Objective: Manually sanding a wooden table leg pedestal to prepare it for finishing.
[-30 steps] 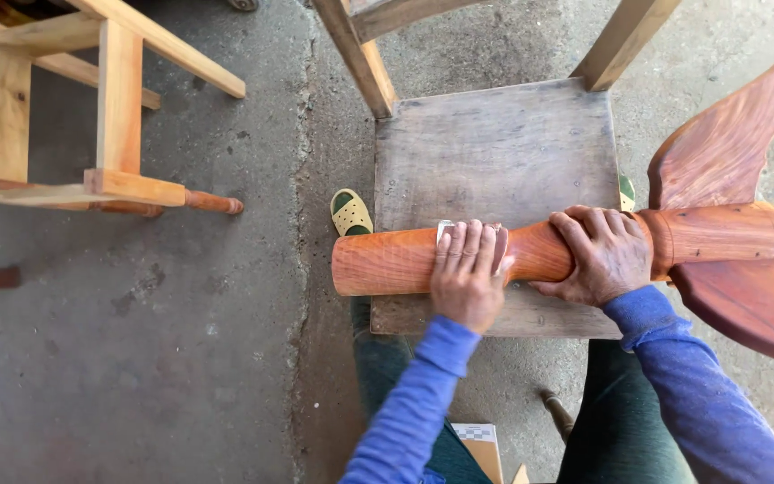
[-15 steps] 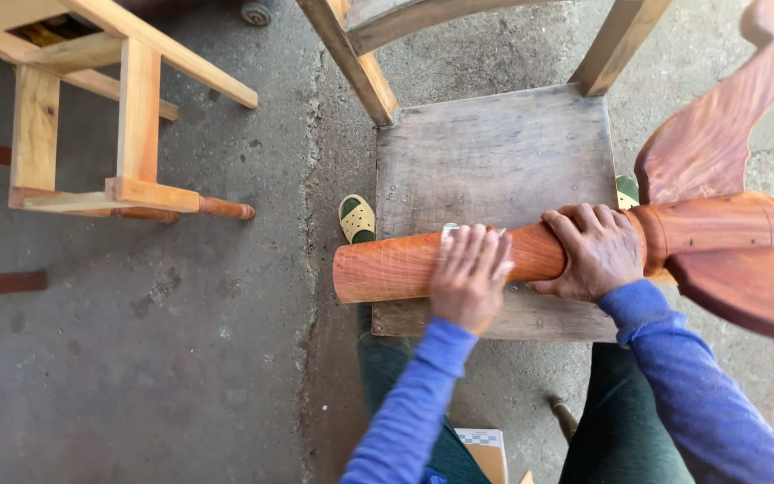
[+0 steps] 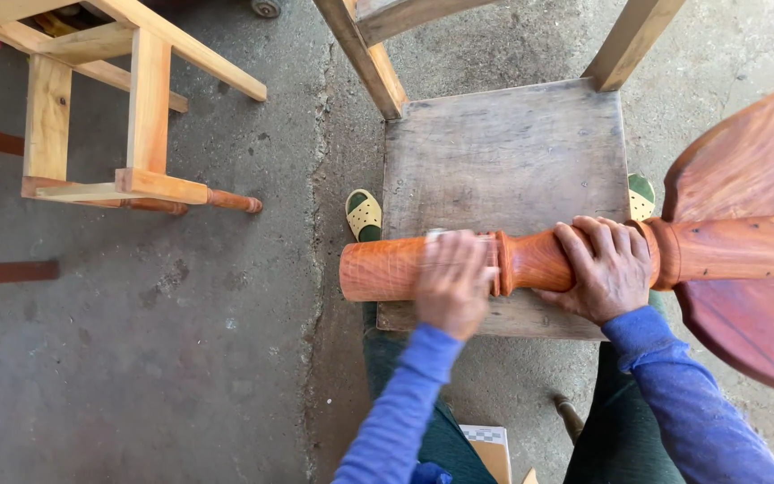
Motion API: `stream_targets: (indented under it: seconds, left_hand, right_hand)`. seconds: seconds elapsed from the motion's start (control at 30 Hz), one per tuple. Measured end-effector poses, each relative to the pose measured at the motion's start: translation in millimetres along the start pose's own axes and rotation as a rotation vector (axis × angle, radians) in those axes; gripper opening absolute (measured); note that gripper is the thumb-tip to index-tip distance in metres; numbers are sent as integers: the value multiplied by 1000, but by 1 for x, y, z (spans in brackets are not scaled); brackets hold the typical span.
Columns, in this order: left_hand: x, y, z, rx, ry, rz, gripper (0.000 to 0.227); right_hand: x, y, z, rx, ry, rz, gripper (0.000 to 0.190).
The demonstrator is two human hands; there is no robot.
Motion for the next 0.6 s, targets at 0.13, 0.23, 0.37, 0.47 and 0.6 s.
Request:
stream_targets:
  seconds: [0.13, 0.23, 0.37, 0.47, 0.6]
  left_hand:
    - [-32, 88, 34, 181, -72, 91, 45]
    - [-15, 55, 31, 403, -27, 345, 40]
    - [20, -25, 23, 96, -24, 136, 31]
    - [10, 6, 38, 67, -83, 38, 30]
    - [-27, 101, 53, 213, 19, 235, 25]
  right_hand:
    - [-21, 1, -13, -27, -42, -11, 91]
    - [-35, 1, -17, -46, -83, -4, 87]
    - [-38, 5, -16, -48, -82, 0, 86]
    - [-33, 1, -14, -63, -73, 1, 85]
    - [-35, 2, -15, -59, -62, -27, 86]
Point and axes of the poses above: each hand's wrist, its own x-axis towards the middle knuckle, its own z-axis out of the back of the hand, y = z × x, the point moved 3 cm from there along x, towards the middle knuckle, and after that the axes turned 4 degrees about -y, right-handed, at the moved point
